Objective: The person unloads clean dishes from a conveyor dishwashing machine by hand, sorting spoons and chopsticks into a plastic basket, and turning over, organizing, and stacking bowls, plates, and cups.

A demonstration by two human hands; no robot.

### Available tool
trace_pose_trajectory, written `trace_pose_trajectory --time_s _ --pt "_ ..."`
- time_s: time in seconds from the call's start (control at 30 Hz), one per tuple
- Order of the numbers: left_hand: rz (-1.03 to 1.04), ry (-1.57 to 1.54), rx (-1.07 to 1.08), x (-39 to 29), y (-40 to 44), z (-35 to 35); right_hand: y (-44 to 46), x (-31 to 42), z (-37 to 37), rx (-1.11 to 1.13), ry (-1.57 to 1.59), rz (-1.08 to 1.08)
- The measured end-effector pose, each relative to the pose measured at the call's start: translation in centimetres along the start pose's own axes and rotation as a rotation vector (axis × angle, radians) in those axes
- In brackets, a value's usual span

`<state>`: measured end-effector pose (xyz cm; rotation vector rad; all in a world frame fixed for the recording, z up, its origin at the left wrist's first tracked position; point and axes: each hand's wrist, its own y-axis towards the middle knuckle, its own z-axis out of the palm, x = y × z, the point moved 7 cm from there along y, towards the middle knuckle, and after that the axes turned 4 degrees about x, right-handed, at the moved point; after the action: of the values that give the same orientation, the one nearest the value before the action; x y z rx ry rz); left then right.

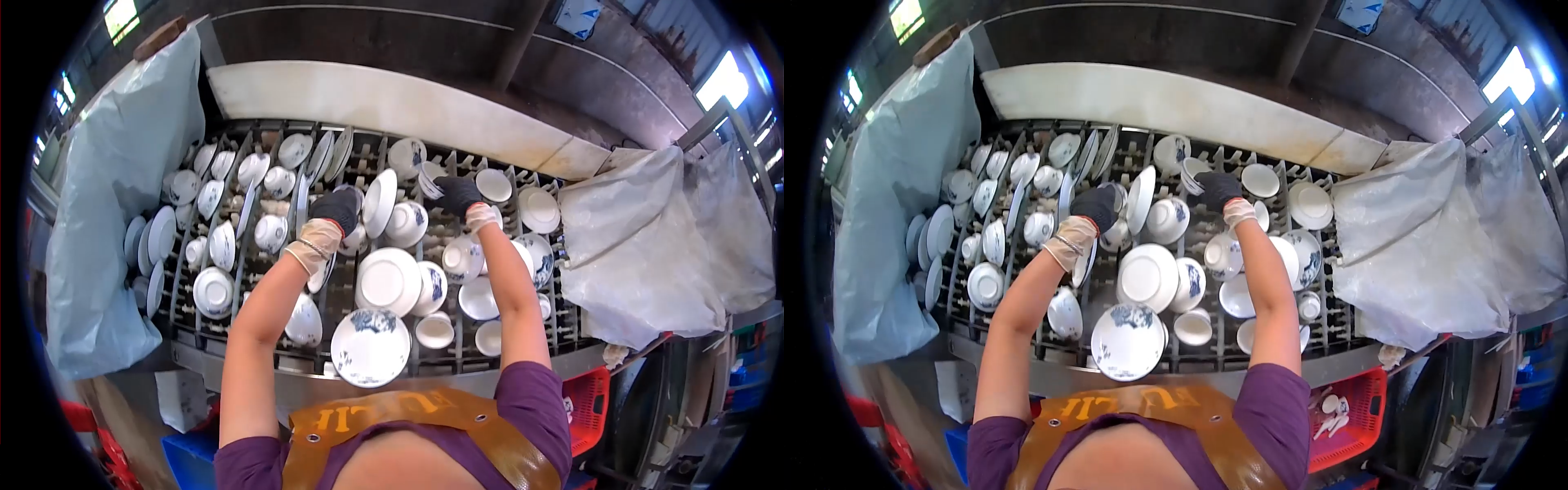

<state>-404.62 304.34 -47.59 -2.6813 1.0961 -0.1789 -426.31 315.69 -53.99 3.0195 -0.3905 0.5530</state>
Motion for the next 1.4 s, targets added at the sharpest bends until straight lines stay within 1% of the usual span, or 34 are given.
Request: trace_pose_trajectory --time_s 0.07,0.1,0.13,0.2,0.23,0.27,0.33,0.37,0.4,0.47,0.5,0.53,0.6,0.63,0.67,0.73,0.77,0.8,0.87,0.9,0.93,1.0,1.03,1.07,1.1,1.13,1.2,1.23,1.27,1.33,1.37,1.4 --pt "0.164 0.153 0.112 -0.5 1.9 1.0 0.8 -3.0 1.1 -0.014 0.694 0.032" --pt "0.289 0.150 0.129 -1.5 1.6 0.4 -0.4 -2.0 -0.9 -0.026 1.066 -0.013" --pt "0.201 0.122 0.173 -2.1 1.1 -0.6 -0.2 -3.5 -0.6 -0.145 1.118 -0.066" --pt "0.167 0.090 0.141 -1.7 2.1 0.2 0.2 -7.7 1.8 -0.151 0.889 0.178" --pt "0.206 0.058 -0.051 0.3 4.0 2.6 -1.9 -7.9 -1.1 -0.273 0.455 0.397" --pt "0.107 0.092 -0.161 0.8 3.8 1.8 -3.6 -7.9 -3.3 -0.384 0.418 0.365" --pt "0.179 0.021 -0.025 1.1 4.9 -0.1 -4.9 -8.3 -4.9 -0.298 0.293 0.481" --pt "0.234 -0.080 -0.032 1.4 5.6 -0.8 -5.1 -8.4 -4.4 -0.287 0.213 0.404" --pt "0.290 -0.182 -0.042 1.5 6.6 -1.5 -4.4 -9.9 -1.9 -0.253 0.104 0.384" --pt "0.420 -0.198 0.077 0.3 8.4 -2.1 -2.4 -13.6 2.8 -0.123 0.035 0.345" --pt "0.532 -0.121 0.154 -0.4 9.2 -1.7 -2.2 -13.9 1.7 -0.122 0.033 0.342" --pt "0.526 -0.119 0.155 -0.9 9.7 -1.7 -2.2 -13.3 -0.4 -0.145 0.059 0.319" --pt "0.259 0.094 -0.099 -1.1 11.0 -2.5 -1.6 -14.2 -2.0 -0.225 0.070 0.264" --pt "0.158 0.209 0.002 -2.9 10.3 -3.8 -0.9 -16.4 -2.1 -0.256 0.203 0.208" --pt "0.161 0.211 0.005 -4.0 9.3 -5.2 -0.5 -18.1 -2.0 -0.287 0.334 0.156" --pt "0.580 0.155 -0.006 -8.4 6.7 -5.8 -1.8 -19.5 -2.5 -0.320 1.034 0.303" --pt "0.682 0.248 0.053 -9.0 6.6 -4.6 -2.7 -19.4 -3.1 -0.326 1.105 0.363" --pt "0.804 0.451 0.029 -9.4 6.4 -3.7 -2.0 -20.8 -2.7 -0.329 0.782 0.361" --pt "0.895 0.483 0.193 -10.1 3.7 -4.6 -3.3 -18.1 -4.0 -0.302 0.406 0.136" --pt "0.886 0.485 0.192 -9.8 3.5 -4.7 -3.8 -17.5 -1.3 -0.038 0.866 0.064" --pt "0.861 0.527 0.174 -9.2 3.2 -4.7 -4.5 -16.8 -0.9 -0.031 0.867 0.054" --pt "0.829 0.568 0.167 -7.8 2.6 -4.8 -6.4 -13.3 0.9 0.220 0.663 -0.185" --pt "0.868 0.645 0.051 -7.4 2.2 -5.5 -6.9 -12.7 1.5 0.226 0.666 -0.191" --pt "0.904 0.720 -0.067 -7.2 1.6 -6.2 -7.1 -12.6 1.8 0.141 0.426 -0.122" --pt "0.892 0.765 -0.058 -7.8 0.5 -7.4 -7.3 -12.6 1.8 0.054 0.185 -0.056" --pt "0.883 0.763 -0.052 -7.9 0.1 -8.0 -7.9 -12.1 1.9 0.059 0.188 -0.064" --pt "0.727 0.571 -0.186 -7.3 -0.2 -10.1 -10.2 -12.6 -1.5 -0.419 0.116 0.148" --pt "0.705 0.361 -0.333 -7.3 -1.2 -12.0 -11.7 -12.0 -3.0 -0.597 0.030 0.205" --pt "0.637 0.054 -0.510 -5.3 -0.7 -12.4 -12.7 -11.2 -4.0 -0.637 -0.088 0.274" --pt "0.379 -0.131 -0.393 -6.3 0.7 -13.0 -13.1 -10.4 -2.5 -0.541 0.108 0.244" --pt "0.336 -0.268 -0.412 -6.1 1.8 -12.3 -13.0 -9.4 -1.4 -0.425 0.186 0.221" --pt "0.293 -0.407 -0.429 -5.6 3.4 -10.7 -13.1 -8.3 -0.6 -0.253 0.299 0.257"
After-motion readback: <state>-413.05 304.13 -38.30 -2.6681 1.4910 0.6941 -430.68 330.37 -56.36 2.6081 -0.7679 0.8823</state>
